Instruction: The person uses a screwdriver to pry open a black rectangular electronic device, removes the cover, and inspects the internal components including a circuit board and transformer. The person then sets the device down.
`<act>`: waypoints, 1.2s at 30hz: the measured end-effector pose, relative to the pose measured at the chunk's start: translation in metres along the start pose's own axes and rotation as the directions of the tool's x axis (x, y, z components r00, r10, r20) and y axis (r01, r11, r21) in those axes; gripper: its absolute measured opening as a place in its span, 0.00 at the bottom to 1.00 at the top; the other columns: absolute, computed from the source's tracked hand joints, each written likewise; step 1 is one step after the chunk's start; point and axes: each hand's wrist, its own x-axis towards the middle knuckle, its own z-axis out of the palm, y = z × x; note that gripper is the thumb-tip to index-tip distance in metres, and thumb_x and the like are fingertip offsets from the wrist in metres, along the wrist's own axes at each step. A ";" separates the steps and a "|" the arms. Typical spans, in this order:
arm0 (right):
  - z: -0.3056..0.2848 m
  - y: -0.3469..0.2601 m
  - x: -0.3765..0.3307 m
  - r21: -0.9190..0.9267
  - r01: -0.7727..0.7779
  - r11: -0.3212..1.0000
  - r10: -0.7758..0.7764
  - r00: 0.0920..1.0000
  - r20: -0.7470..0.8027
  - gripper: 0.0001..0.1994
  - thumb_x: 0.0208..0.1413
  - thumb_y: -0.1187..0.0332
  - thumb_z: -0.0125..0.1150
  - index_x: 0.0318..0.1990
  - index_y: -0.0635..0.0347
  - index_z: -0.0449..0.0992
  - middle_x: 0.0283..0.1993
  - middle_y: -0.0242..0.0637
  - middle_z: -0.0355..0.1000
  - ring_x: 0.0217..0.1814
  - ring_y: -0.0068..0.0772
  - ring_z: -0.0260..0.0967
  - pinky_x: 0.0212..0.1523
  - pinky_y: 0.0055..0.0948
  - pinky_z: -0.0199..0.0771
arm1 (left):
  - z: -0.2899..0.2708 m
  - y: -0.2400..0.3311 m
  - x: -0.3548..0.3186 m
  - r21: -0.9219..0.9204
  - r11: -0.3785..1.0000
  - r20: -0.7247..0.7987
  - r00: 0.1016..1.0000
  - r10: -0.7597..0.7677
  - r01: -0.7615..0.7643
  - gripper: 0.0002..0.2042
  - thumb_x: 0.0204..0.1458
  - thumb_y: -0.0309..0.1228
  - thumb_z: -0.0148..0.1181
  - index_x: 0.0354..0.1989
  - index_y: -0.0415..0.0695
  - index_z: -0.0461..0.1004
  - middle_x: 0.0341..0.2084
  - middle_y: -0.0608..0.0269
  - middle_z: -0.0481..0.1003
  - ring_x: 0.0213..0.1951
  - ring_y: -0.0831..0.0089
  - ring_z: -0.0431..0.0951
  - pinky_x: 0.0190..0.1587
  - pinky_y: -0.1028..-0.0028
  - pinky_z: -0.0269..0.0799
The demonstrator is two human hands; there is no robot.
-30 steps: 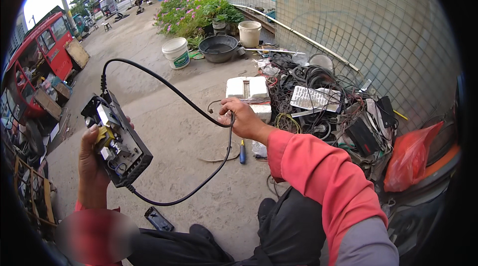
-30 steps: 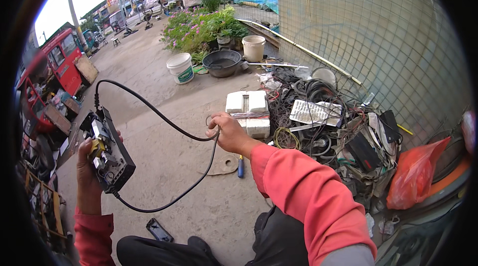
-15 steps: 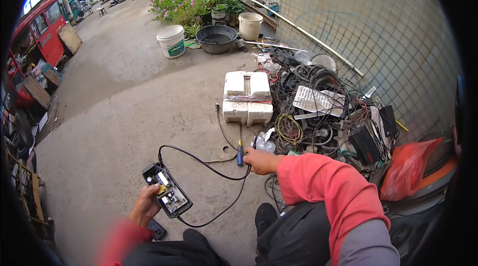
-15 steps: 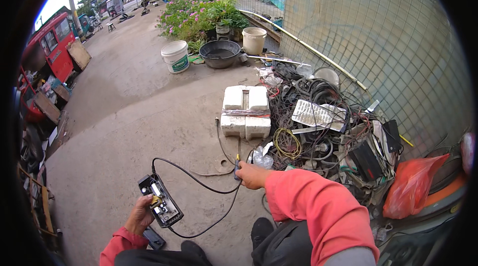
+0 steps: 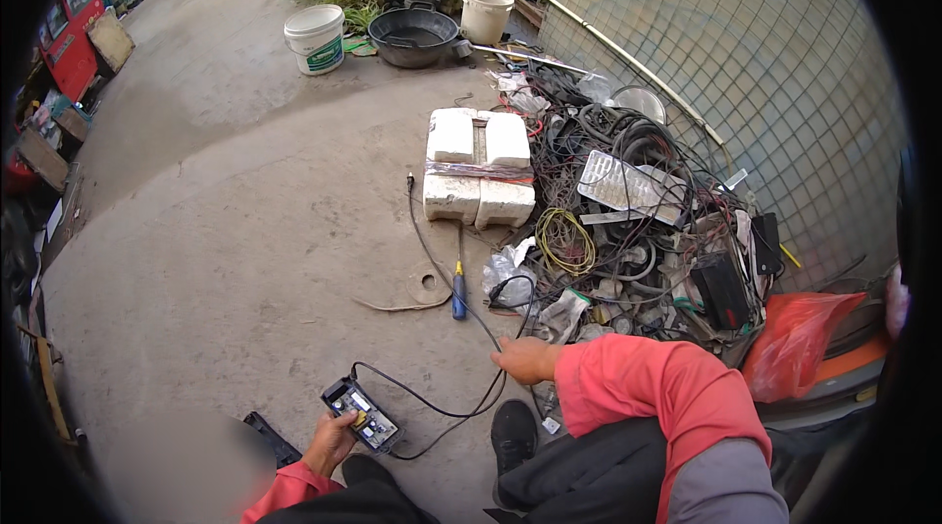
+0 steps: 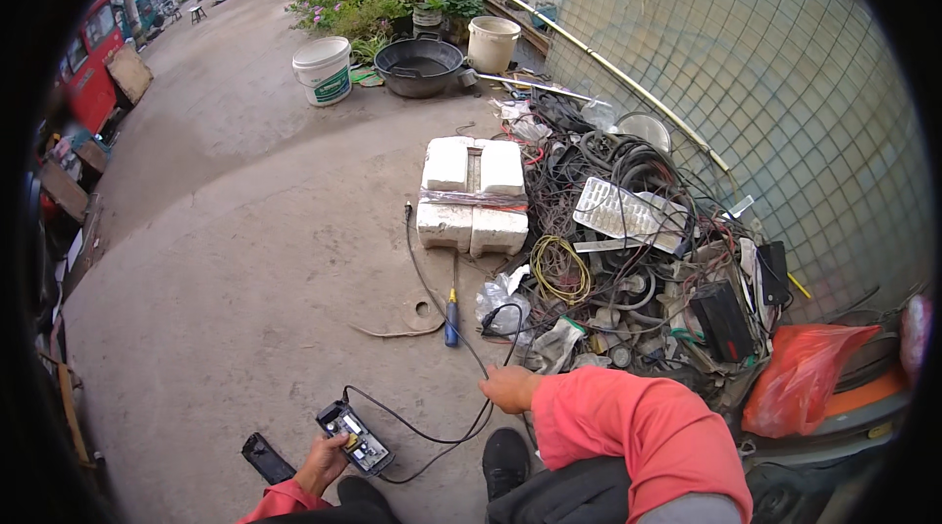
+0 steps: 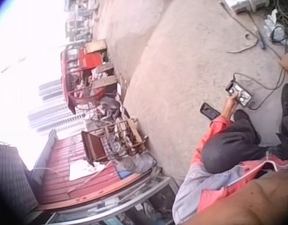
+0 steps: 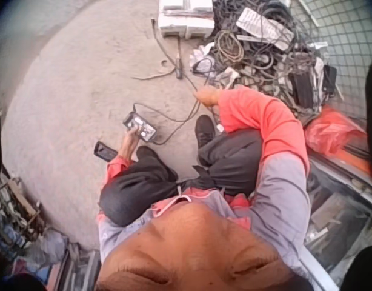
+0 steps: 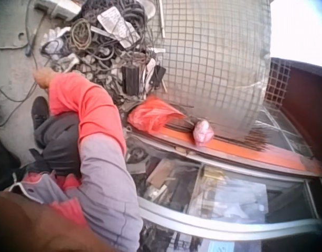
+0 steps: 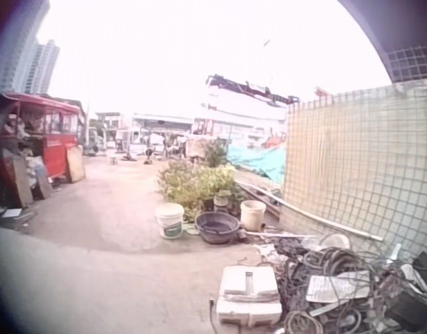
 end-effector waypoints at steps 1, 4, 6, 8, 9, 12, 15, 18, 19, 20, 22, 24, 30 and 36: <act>0.002 0.001 -0.002 -0.001 0.010 1.000 -0.010 1.000 -0.013 0.17 0.53 0.72 0.60 0.51 0.65 0.72 0.50 0.62 0.71 0.42 0.61 0.79 0.41 0.51 0.81 | -0.002 -0.004 0.002 -0.018 1.000 -0.006 1.000 -0.002 0.002 0.17 0.56 0.18 0.62 0.54 0.39 0.72 0.45 0.56 0.80 0.48 0.58 0.82 0.59 0.49 0.75; 0.000 0.003 -0.004 0.001 0.026 1.000 -0.026 0.999 -0.034 0.20 0.53 0.72 0.60 0.54 0.65 0.71 0.48 0.61 0.72 0.42 0.61 0.79 0.40 0.51 0.81 | -0.012 -0.015 0.013 -0.053 0.999 -0.019 1.000 0.003 -0.004 0.16 0.57 0.18 0.61 0.53 0.39 0.71 0.44 0.56 0.80 0.46 0.59 0.82 0.56 0.50 0.77; 0.000 0.004 -0.005 0.003 0.025 1.000 -0.025 0.999 -0.036 0.20 0.54 0.71 0.59 0.54 0.64 0.71 0.47 0.61 0.72 0.42 0.61 0.79 0.40 0.51 0.81 | -0.012 -0.017 0.019 -0.058 0.998 -0.026 1.000 0.013 -0.015 0.15 0.56 0.17 0.61 0.53 0.39 0.72 0.44 0.56 0.80 0.46 0.59 0.82 0.56 0.51 0.77; -0.005 0.003 -0.005 0.000 0.021 1.000 -0.021 0.999 -0.032 0.18 0.54 0.71 0.59 0.54 0.64 0.72 0.47 0.60 0.73 0.42 0.61 0.79 0.41 0.52 0.80 | -0.012 -0.019 0.023 -0.025 0.999 -0.040 0.998 0.048 -0.049 0.15 0.56 0.17 0.61 0.52 0.39 0.72 0.43 0.57 0.80 0.45 0.59 0.82 0.55 0.53 0.77; -0.009 0.000 -0.005 0.010 0.007 1.000 -0.007 1.000 -0.022 0.17 0.54 0.71 0.59 0.52 0.64 0.73 0.45 0.59 0.74 0.44 0.60 0.78 0.42 0.52 0.80 | -0.011 -0.020 0.024 -0.009 0.998 -0.047 0.997 0.067 -0.068 0.15 0.56 0.16 0.61 0.52 0.39 0.73 0.42 0.57 0.80 0.45 0.60 0.82 0.55 0.53 0.77; -0.015 -0.006 -0.007 0.035 -0.021 0.999 0.022 1.000 -0.015 0.13 0.53 0.72 0.60 0.47 0.65 0.76 0.42 0.57 0.77 0.47 0.59 0.78 0.45 0.51 0.80 | -0.013 -0.022 0.029 0.005 0.996 -0.068 0.993 0.094 -0.094 0.15 0.55 0.15 0.61 0.51 0.39 0.74 0.41 0.57 0.81 0.44 0.60 0.82 0.55 0.55 0.78; -0.011 -0.005 -0.007 0.053 -0.016 0.998 0.018 0.999 -0.045 0.11 0.53 0.72 0.60 0.43 0.64 0.78 0.40 0.55 0.79 0.45 0.59 0.79 0.44 0.51 0.81 | -0.014 -0.024 0.032 0.024 0.997 -0.101 0.992 0.070 -0.068 0.15 0.54 0.14 0.61 0.51 0.40 0.74 0.42 0.57 0.81 0.44 0.60 0.82 0.54 0.55 0.78; -0.010 -0.005 -0.006 0.062 -0.017 0.998 0.021 0.998 -0.060 0.08 0.52 0.71 0.60 0.39 0.63 0.80 0.39 0.54 0.80 0.44 0.58 0.80 0.43 0.52 0.81 | -0.008 -0.025 0.026 0.062 0.997 -0.132 0.989 0.061 -0.053 0.16 0.54 0.14 0.62 0.50 0.39 0.74 0.42 0.58 0.81 0.44 0.60 0.82 0.54 0.55 0.78; -0.010 -0.005 -0.006 0.062 -0.021 0.998 0.024 0.998 -0.056 0.08 0.52 0.71 0.59 0.37 0.62 0.81 0.39 0.53 0.80 0.43 0.58 0.80 0.43 0.52 0.81 | -0.007 -0.025 0.027 0.071 0.996 -0.136 0.988 0.070 -0.061 0.16 0.54 0.14 0.62 0.50 0.39 0.75 0.41 0.58 0.81 0.43 0.60 0.83 0.53 0.55 0.78; -0.012 -0.007 -0.005 0.062 -0.022 0.998 0.025 0.998 -0.051 0.07 0.51 0.72 0.59 0.36 0.62 0.82 0.39 0.53 0.81 0.43 0.57 0.80 0.42 0.52 0.81 | -0.008 -0.026 0.029 0.079 0.994 -0.142 0.987 0.080 -0.069 0.15 0.54 0.14 0.62 0.50 0.39 0.75 0.41 0.58 0.81 0.43 0.61 0.83 0.53 0.55 0.79; -0.017 -0.011 -0.005 0.056 -0.024 0.998 0.025 0.999 -0.021 0.07 0.51 0.72 0.59 0.34 0.61 0.83 0.39 0.52 0.81 0.43 0.57 0.80 0.42 0.52 0.81 | -0.013 -0.029 0.029 0.112 0.991 -0.165 0.982 0.093 -0.075 0.14 0.54 0.15 0.63 0.49 0.38 0.75 0.40 0.58 0.81 0.41 0.61 0.83 0.50 0.56 0.80; -0.023 -0.014 -0.006 0.056 -0.025 0.998 0.025 1.000 -0.010 0.08 0.50 0.72 0.59 0.33 0.61 0.83 0.39 0.52 0.81 0.44 0.57 0.81 0.42 0.52 0.81 | -0.008 -0.027 0.027 0.160 0.985 -0.197 0.975 0.099 -0.068 0.12 0.56 0.17 0.64 0.49 0.37 0.75 0.40 0.56 0.82 0.39 0.61 0.84 0.45 0.57 0.82; -0.042 -0.029 -0.010 0.045 0.000 0.999 0.001 1.000 -0.024 0.09 0.51 0.71 0.58 0.35 0.63 0.84 0.39 0.53 0.81 0.44 0.57 0.80 0.43 0.50 0.81 | -0.009 -0.025 0.016 0.447 0.894 -0.282 0.947 0.153 -0.011 0.12 0.60 0.24 0.66 0.46 0.29 0.75 0.37 0.52 0.81 0.33 0.62 0.84 0.32 0.62 0.82; -0.045 -0.037 -0.011 0.034 0.024 0.999 -0.023 0.999 -0.045 0.10 0.52 0.69 0.58 0.35 0.63 0.83 0.40 0.52 0.82 0.44 0.57 0.80 0.43 0.50 0.81 | 0.019 -0.016 -0.009 0.476 0.877 -0.389 0.909 0.147 0.062 0.18 0.61 0.30 0.66 0.50 0.25 0.73 0.38 0.50 0.80 0.35 0.65 0.83 0.31 0.65 0.77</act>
